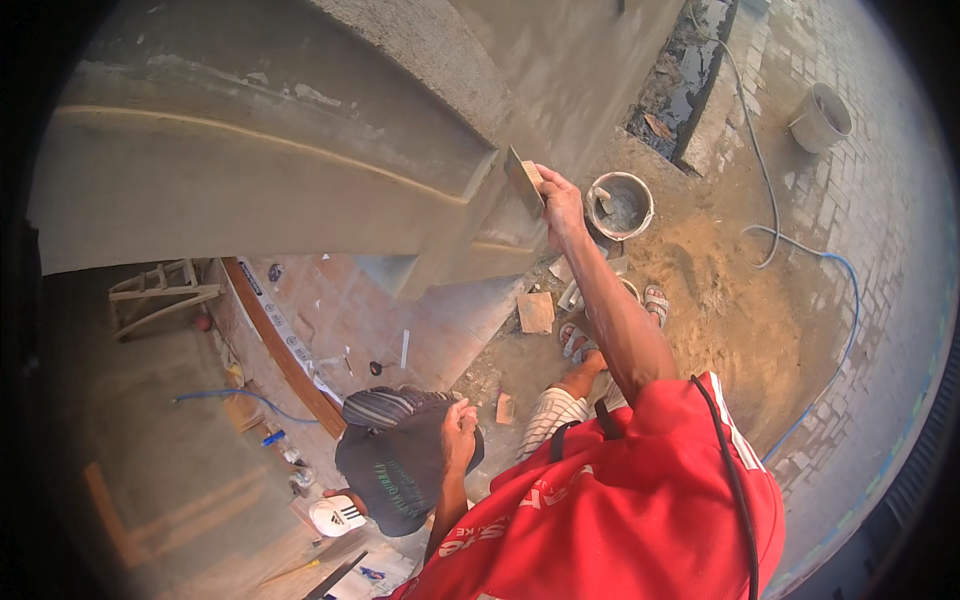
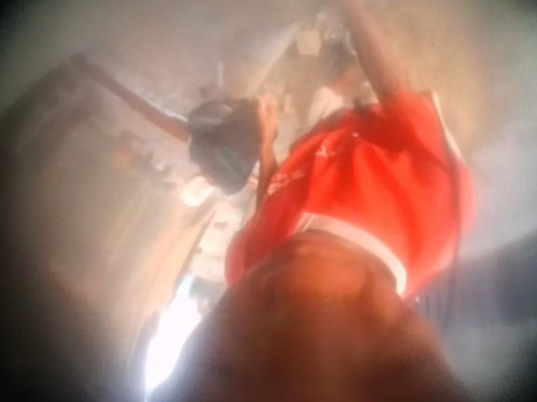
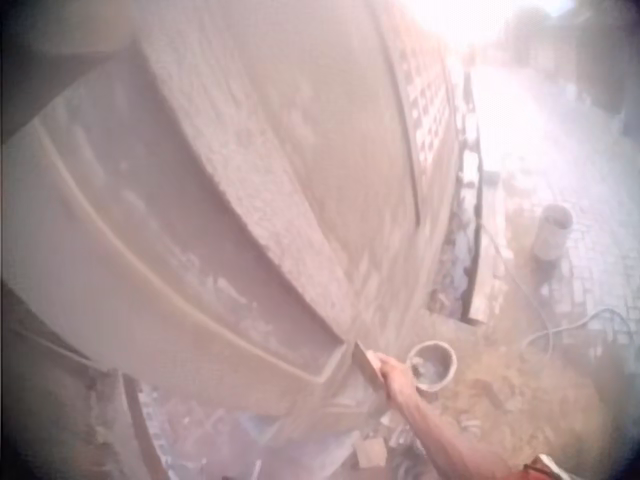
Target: The person applies and smooths plaster onto a wall using a trowel and a wooden float. They repeatedly scoop plaster from a bucket, spread it on the wall, and smooth the surface to create a finished finish.
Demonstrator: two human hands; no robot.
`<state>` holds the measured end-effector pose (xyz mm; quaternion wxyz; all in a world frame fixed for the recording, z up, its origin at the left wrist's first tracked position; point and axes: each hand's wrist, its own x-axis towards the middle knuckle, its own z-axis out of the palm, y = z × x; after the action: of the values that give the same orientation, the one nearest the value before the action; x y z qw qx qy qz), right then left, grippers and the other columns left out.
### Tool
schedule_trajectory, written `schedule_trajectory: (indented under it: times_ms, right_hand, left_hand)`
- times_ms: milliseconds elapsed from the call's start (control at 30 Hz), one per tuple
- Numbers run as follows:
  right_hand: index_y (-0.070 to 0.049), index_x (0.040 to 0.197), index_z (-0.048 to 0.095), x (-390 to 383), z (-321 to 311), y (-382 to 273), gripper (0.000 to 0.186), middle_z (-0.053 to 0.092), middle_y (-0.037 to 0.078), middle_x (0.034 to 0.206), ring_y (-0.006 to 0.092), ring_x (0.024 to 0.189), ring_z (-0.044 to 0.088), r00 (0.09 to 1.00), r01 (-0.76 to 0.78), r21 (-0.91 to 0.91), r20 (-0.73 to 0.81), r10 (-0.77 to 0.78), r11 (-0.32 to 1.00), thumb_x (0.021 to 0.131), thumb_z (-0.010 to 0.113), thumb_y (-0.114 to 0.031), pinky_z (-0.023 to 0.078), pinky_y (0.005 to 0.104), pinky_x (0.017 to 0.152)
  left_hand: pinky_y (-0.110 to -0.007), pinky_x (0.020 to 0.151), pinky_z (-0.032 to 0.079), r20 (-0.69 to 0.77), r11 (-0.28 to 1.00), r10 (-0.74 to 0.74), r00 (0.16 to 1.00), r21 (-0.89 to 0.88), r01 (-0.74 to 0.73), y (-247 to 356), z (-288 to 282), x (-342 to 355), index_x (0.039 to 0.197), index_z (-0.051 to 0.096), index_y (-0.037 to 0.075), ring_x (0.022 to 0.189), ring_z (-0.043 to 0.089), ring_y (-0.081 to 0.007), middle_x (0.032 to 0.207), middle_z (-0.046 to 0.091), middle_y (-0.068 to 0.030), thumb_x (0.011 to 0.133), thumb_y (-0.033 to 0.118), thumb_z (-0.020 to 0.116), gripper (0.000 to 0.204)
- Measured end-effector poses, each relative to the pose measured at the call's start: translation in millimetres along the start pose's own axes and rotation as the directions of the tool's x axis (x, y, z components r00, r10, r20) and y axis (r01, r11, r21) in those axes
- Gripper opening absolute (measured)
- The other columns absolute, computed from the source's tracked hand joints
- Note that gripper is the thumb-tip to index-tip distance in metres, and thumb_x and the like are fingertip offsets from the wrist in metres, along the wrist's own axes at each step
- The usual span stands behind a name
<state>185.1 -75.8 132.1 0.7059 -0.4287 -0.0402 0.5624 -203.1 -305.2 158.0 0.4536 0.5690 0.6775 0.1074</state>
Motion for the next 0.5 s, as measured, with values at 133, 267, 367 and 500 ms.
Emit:
schedule_trajectory:
  times_ms: [133, 267, 367, 500]
  right_hand:
    - [0.005, 0.132, 0.054, 13.0, -1.4, 13.1, 0.044, 0.067, 0.011, 0.116, 0.0136, 0.098, 0.066, 0.998, 0.056, -0.046, -0.023, -0.057, 0.997, 0.09, 0.049, -0.003, 0.054, 0.0269, 0.084]
    - [0.004, 0.13, 0.057, 26.8, -6.4, 20.6, 0.043, 0.068, 0.011, 0.113, 0.0146, 0.096, 0.065, 0.993, 0.098, -0.069, -0.054, -0.101, 0.993, 0.088, 0.053, -0.005, 0.052, 0.0267, 0.083]
    - [0.004, 0.129, 0.058, 31.1, -9.3, 24.2, 0.043, 0.068, 0.011, 0.112, 0.0155, 0.097, 0.064, 0.995, 0.091, -0.054, -0.04, -0.093, 0.994, 0.087, 0.055, -0.005, 0.05, 0.0267, 0.085]
    - [0.004, 0.131, 0.057, 24.0, -7.3, 23.3, 0.044, 0.067, 0.009, 0.116, 0.0128, 0.096, 0.065, 0.998, 0.061, 0.009, -0.024, -0.061, 0.998, 0.088, 0.05, -0.005, 0.052, 0.0244, 0.08]
  left_hand:
    - [-0.038, 0.09, 0.049, 0.042, 0.983, -0.184, 0.982, -0.01, 0.184, -22.3, 2.1, -19.2, 0.127, 0.054, -0.004, 0.104, 0.065, -0.0293, 0.113, 0.067, -0.0211, 0.094, 0.017, 0.058, 0.04]
    - [-0.038, 0.091, 0.049, 0.07, 0.971, -0.237, 0.969, -0.025, 0.239, -58.7, 1.0, -28.7, 0.126, 0.054, -0.005, 0.105, 0.065, -0.0299, 0.115, 0.065, -0.0235, 0.093, 0.017, 0.059, 0.04]
    - [-0.038, 0.091, 0.049, 0.075, 0.971, -0.241, 0.968, 0.012, 0.241, -66.9, -3.3, -28.4, 0.127, 0.054, -0.005, 0.105, 0.065, -0.0298, 0.115, 0.065, -0.0231, 0.093, 0.016, 0.059, 0.04]
    - [-0.037, 0.09, 0.049, 0.06, 0.966, -0.259, 0.964, -0.012, 0.26, -74.5, -9.2, -22.3, 0.127, 0.054, -0.005, 0.103, 0.065, -0.0283, 0.114, 0.066, -0.0222, 0.094, 0.017, 0.059, 0.04]
